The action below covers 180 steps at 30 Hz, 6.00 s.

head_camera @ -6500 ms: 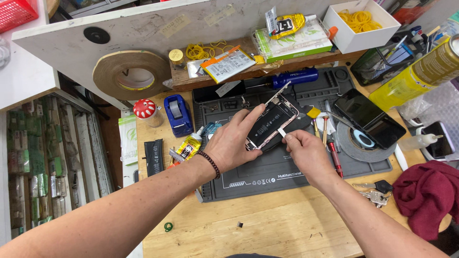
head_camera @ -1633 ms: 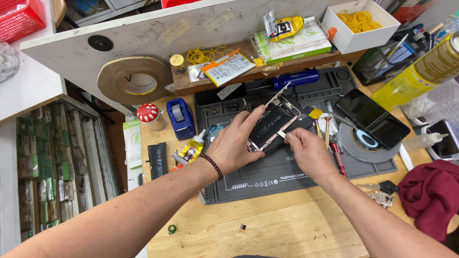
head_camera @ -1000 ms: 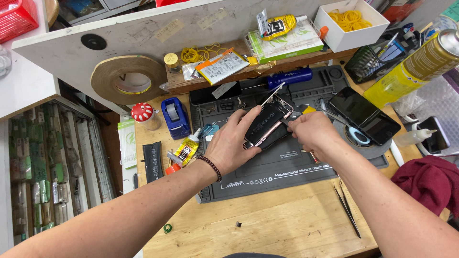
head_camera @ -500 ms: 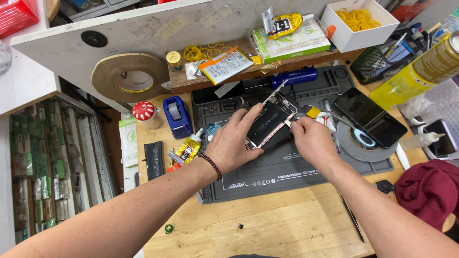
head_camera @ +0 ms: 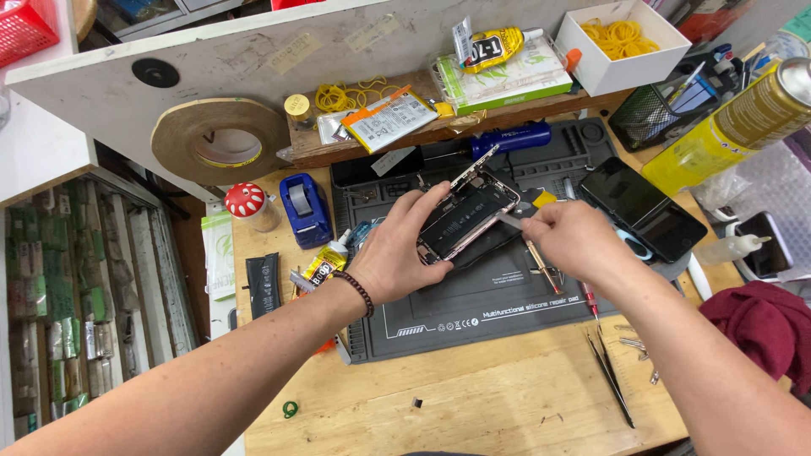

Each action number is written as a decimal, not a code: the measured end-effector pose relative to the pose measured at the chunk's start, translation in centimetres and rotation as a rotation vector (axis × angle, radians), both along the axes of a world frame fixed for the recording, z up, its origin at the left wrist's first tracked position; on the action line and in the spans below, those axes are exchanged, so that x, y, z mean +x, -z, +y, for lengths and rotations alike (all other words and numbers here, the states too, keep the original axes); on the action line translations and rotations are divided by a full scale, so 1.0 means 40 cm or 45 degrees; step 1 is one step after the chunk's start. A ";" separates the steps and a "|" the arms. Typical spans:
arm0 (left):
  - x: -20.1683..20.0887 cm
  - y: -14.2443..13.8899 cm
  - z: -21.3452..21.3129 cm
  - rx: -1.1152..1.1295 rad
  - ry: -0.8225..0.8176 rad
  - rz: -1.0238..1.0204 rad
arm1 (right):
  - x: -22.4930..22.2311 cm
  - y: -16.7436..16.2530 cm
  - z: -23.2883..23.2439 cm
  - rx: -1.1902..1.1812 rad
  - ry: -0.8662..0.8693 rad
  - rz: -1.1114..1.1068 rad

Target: The person works at a repair bench on a disassembled smartphone. They apply liquid from a small bottle to the phone body, pry at the frame with a tool, remove the old battery, and fit a new screen assembly onto the phone, pressing it into place.

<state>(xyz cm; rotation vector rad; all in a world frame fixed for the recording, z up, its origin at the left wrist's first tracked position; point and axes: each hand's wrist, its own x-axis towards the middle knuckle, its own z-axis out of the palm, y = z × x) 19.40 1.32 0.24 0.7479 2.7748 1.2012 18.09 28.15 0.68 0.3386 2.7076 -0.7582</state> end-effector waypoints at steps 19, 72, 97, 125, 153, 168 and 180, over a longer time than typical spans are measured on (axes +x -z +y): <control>-0.065 -0.012 -0.052 0.084 0.181 -0.081 | -0.033 -0.036 -0.023 -0.259 -0.628 0.720; -0.080 0.005 -0.069 0.072 0.277 -0.021 | -0.060 0.025 -0.142 0.263 -1.249 1.120; -0.096 0.020 -0.078 0.054 0.313 -0.011 | -0.057 0.032 -0.175 0.260 -0.999 1.170; -0.089 0.003 -0.072 0.021 0.303 -0.081 | -0.046 0.051 -0.202 0.230 -1.232 1.155; -0.089 -0.006 -0.070 -0.028 0.313 -0.091 | -0.043 0.061 -0.221 0.189 -0.991 1.134; -0.089 -0.010 -0.070 -0.022 0.314 -0.082 | -0.050 0.058 -0.227 0.196 -0.938 1.092; -0.091 -0.009 -0.071 -0.020 0.324 -0.067 | -0.049 0.052 -0.231 0.183 -0.927 1.093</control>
